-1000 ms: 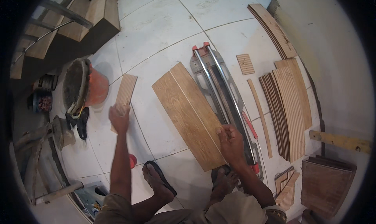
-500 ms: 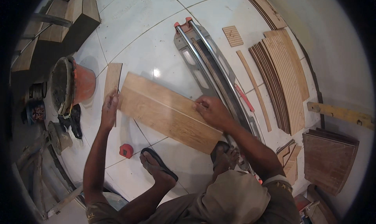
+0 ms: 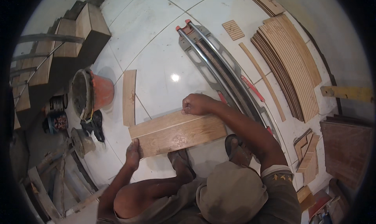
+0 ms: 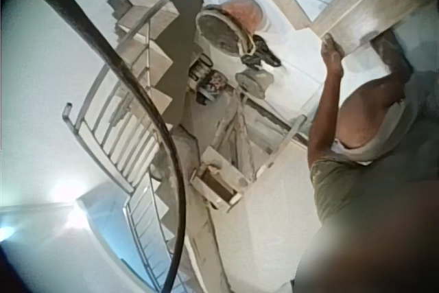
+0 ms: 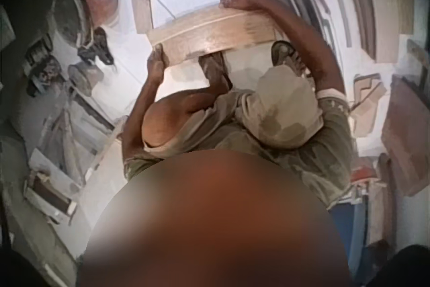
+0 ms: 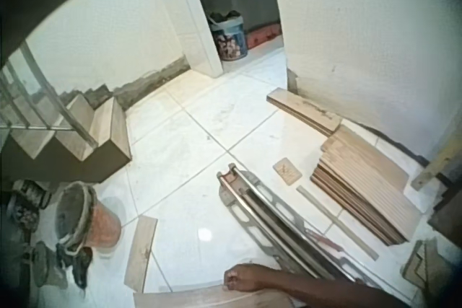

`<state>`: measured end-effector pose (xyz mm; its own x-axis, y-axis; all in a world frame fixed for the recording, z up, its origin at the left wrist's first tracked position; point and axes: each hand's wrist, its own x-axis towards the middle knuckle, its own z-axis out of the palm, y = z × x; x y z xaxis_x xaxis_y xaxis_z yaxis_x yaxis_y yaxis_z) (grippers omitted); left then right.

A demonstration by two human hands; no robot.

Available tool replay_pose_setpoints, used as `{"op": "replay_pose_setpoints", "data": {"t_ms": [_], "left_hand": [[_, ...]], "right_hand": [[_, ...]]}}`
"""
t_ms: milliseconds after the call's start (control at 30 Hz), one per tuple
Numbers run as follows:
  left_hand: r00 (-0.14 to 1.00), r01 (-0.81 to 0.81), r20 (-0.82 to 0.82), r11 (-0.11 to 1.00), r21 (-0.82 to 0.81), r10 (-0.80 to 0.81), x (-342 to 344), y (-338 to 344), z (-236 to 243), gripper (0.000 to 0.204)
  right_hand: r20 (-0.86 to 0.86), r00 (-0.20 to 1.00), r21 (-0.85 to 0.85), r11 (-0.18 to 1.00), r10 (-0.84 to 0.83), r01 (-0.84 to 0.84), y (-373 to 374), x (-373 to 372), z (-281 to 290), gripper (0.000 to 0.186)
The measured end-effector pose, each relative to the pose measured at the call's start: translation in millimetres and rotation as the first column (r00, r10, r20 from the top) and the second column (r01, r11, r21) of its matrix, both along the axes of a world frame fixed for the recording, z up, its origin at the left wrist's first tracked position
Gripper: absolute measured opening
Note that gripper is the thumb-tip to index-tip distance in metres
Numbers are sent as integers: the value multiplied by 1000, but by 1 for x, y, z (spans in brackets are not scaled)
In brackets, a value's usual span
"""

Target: Measuring and cutting ceramic tiles using a manual tile cutter.

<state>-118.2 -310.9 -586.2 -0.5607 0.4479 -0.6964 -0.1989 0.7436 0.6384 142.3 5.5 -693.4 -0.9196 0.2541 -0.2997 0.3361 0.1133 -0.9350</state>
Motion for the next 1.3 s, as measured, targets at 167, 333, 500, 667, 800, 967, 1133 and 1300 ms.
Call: {"op": "replay_pose_setpoints", "data": {"t_ms": [167,333,500,667,800,967,1133,1300], "left_hand": [[996,-78,40,997,-12,78,5,-11,-69,60],[979,-171,-95,981,90,180,26,-23,-106,58],[954,-278,-86,954,110,288,40,-36,-112,39],[952,-276,-110,956,101,287,33,-62,-133,37],[956,-281,-71,957,74,286,36,-58,-127,40],[967,-85,-246,993,-77,64,31,-68,-127,54],[913,112,-322,914,-390,-249,20,-61,-75,50],[322,274,-812,869,-413,-487,-6,-74,-52,53]], "right_hand": [[34,995,239,967,-99,88,-6,-6,-17,27],[179,979,344,938,-98,31,-11,-19,-14,27],[137,975,459,883,-176,95,-26,-25,-15,27],[-57,967,627,745,-247,228,-52,-30,-23,22],[-128,948,610,730,-293,308,-62,-26,-29,19],[-256,911,743,537,-324,400,-72,-26,-27,14],[-325,857,642,572,-399,510,-68,-17,-18,14],[-365,823,529,631,-435,568,-81,-15,1,11]]}}
